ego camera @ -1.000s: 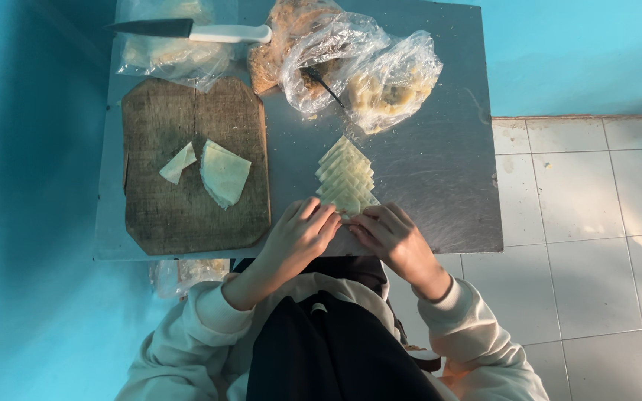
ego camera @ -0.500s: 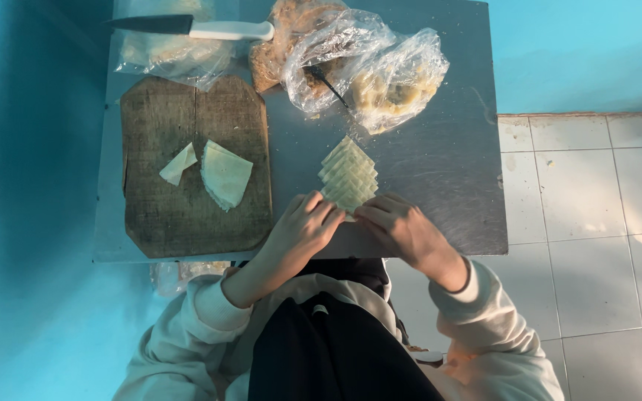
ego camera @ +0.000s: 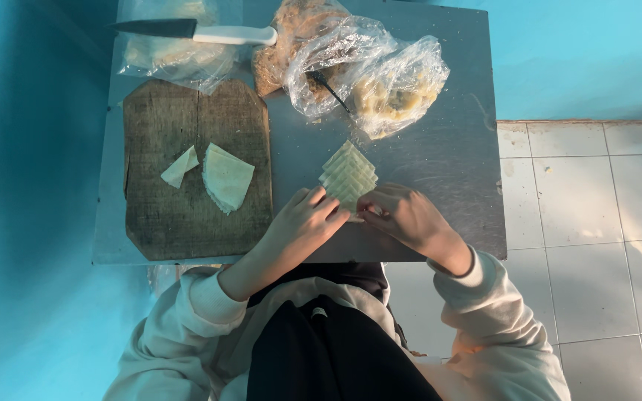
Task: The person sits at a small table folding filled pastry wrappers. They take thin square wrappers, spoon filling from a plastic bag onto a wrapper using a spoon, then fold and press the wrapper closed, adding finished folded pastries to a stack on the table.
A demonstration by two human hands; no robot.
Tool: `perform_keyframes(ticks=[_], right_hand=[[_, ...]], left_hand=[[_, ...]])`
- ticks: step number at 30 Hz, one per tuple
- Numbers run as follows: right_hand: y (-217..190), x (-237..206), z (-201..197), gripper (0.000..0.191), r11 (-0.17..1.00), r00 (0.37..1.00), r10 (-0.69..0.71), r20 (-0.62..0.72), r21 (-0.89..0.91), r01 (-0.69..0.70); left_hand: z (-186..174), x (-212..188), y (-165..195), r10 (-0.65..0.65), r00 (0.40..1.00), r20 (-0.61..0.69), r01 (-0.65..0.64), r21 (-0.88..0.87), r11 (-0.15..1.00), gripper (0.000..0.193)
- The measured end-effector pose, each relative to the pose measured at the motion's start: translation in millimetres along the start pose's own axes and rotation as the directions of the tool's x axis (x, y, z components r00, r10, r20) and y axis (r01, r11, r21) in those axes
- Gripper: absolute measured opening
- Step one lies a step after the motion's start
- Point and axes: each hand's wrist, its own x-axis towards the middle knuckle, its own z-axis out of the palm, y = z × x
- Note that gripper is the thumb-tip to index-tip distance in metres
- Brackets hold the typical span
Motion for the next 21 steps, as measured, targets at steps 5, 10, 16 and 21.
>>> perform_keyframes(ticks=[5,10,16,21], right_hand=[[-1,-9,11,0.016,0.949,0.944,-0.289,-0.158,-0.176,0.261],[-10,-22,14,0.02,0.939,0.92,-0.324,-0.223,-0.197,0.283],[-15,-23,19,0.019,0.953,0.911,-0.29,-0.292,-0.18,0.245],[-11,-22,15,0.019,0.958,0.925,-0.271,-0.266,-0.164,0.234]], left_hand=[[-3,-3,0,-0.005,0.994,-0.105,-0.008,-0.126,0.992,0.015],[-3,-12,2,-0.035,0.996,-0.082,0.024,-0.128,0.992,0.021],[6,-11,6,-0.158,0.981,-0.111,0.129,-0.231,0.964,0.015],[9,-5,9,-0.241,0.965,-0.1,0.21,-0.251,0.945,0.012]])
